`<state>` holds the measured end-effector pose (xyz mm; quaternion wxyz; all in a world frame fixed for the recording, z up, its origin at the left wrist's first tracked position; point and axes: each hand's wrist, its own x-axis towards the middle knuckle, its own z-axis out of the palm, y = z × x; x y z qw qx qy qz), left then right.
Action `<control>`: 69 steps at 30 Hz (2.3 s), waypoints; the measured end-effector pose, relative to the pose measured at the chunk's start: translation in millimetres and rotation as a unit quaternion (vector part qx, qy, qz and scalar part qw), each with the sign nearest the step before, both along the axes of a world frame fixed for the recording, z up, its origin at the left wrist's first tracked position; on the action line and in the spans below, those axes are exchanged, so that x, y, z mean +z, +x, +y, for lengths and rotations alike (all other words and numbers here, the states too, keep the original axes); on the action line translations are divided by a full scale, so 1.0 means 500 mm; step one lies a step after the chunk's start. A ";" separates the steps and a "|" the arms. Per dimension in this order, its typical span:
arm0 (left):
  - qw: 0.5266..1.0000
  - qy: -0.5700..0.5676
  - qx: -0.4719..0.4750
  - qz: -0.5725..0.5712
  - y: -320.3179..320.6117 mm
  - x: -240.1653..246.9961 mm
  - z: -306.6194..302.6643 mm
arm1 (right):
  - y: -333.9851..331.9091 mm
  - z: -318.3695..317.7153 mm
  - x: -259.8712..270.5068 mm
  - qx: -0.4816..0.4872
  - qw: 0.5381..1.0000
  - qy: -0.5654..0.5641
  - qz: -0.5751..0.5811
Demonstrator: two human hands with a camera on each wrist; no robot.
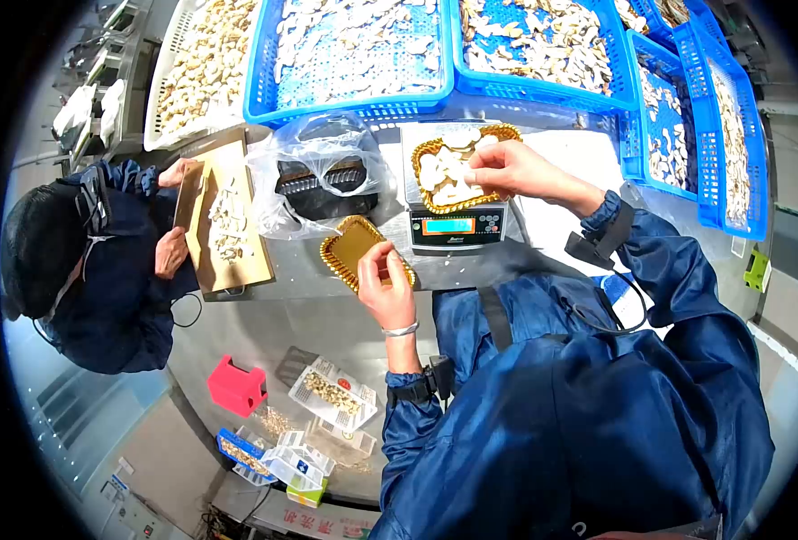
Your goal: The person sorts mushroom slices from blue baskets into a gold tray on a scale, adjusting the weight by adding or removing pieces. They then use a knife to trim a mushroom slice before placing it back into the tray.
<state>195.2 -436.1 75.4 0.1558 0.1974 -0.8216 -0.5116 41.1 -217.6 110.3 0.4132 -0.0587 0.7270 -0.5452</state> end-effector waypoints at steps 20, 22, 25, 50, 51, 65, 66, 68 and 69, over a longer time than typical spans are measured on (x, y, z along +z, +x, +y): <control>0.990 0.085 -0.083 -0.077 0.007 -0.047 -0.009 | -0.041 0.134 -0.053 -0.211 0.965 0.102 0.115; 0.987 0.093 -0.089 -0.093 0.005 -0.059 -0.013 | 0.003 0.182 -0.092 -0.221 0.963 0.132 0.077; 0.985 0.075 -0.113 -0.104 -0.016 -0.069 -0.012 | 0.040 0.209 -0.110 -0.236 0.957 0.160 0.045; 0.926 0.234 -0.244 -0.169 -0.194 -0.030 0.163 | -0.018 0.405 -0.133 -0.406 0.903 -0.001 0.139; 0.923 0.236 -0.243 -0.182 -0.197 -0.030 0.174 | -0.052 0.456 -0.154 -0.443 0.883 -0.009 0.155; 0.922 0.178 -0.169 -0.300 -0.114 -0.020 0.208 | -0.578 0.927 -0.253 -0.693 0.582 0.287 0.314; 0.919 0.176 -0.159 -0.315 -0.104 -0.023 0.212 | -0.595 0.939 -0.262 -0.662 0.631 0.315 0.253; 0.918 0.144 -0.174 -0.326 -0.099 -0.034 0.211 | -0.614 0.972 -0.262 -0.395 0.682 0.537 0.300; 0.922 0.127 -0.180 -0.319 -0.088 -0.039 0.202 | -0.628 0.978 -0.276 -0.087 0.642 0.689 0.324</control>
